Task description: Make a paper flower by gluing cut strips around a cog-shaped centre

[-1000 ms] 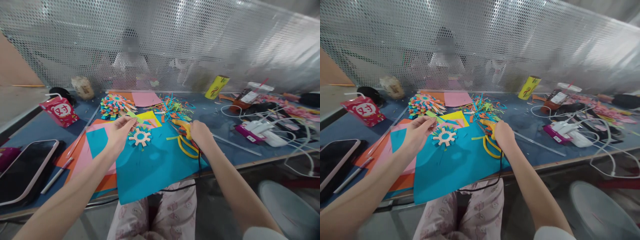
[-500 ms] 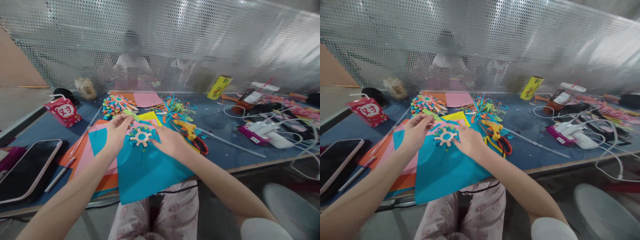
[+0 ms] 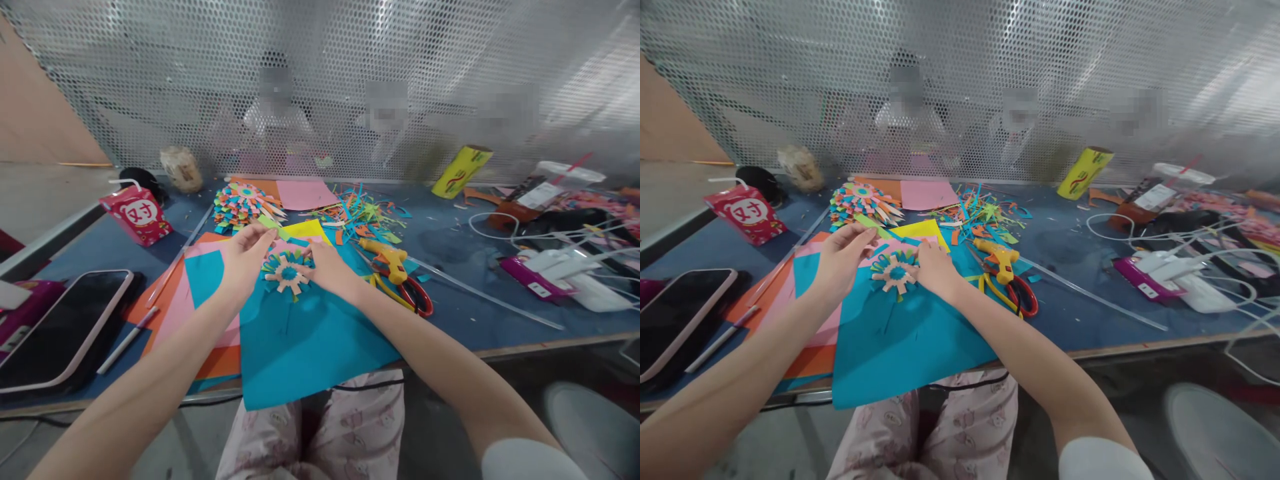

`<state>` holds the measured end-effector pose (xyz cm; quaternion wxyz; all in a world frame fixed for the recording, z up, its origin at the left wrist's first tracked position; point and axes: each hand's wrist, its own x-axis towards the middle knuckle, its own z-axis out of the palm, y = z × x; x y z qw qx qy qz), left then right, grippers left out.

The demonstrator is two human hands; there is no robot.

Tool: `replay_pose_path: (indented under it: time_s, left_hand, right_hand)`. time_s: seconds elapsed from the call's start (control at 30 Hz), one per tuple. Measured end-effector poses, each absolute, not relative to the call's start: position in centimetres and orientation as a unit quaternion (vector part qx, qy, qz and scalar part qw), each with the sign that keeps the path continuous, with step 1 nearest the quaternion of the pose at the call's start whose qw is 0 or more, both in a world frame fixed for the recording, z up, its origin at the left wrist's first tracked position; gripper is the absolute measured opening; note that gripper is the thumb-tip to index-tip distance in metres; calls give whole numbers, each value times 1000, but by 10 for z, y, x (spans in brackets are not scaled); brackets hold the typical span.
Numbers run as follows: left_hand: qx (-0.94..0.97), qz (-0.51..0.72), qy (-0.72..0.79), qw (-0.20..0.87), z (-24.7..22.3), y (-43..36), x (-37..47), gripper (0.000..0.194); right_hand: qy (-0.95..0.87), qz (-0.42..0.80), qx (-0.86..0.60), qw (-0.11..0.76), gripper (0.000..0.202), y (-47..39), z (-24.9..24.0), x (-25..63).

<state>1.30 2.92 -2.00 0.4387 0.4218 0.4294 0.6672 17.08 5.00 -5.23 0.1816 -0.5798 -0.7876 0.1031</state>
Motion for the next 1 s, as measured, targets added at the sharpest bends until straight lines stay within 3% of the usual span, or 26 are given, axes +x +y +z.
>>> replay_pose_path:
  time_s: [0.17, 0.33, 0.53, 0.67, 0.87, 1.0]
  left_hand:
    - [427, 658, 451, 425, -23, 30, 12, 18]
    - [423, 663, 459, 414, -23, 31, 10, 20]
    - [385, 716, 448, 371, -22, 34, 5, 16]
    - [347, 735, 457, 361, -22, 37, 1, 15]
    - [372, 687, 502, 372, -22, 34, 2, 17]
    - [369, 647, 515, 424, -22, 30, 7, 23]
  right_hand:
    - [-767, 170, -588, 192, 40, 54, -49, 167]
    - [-747, 253, -558, 259, 11, 57, -41, 167]
    - [-666, 376, -506, 399, 8, 58, -35, 178]
    - [-597, 455, -476, 457, 14, 57, -37, 183]
    - [-452, 620, -364, 528, 39, 49, -33, 186]
    - [-388, 661, -345, 542, 38, 48, -29, 188]
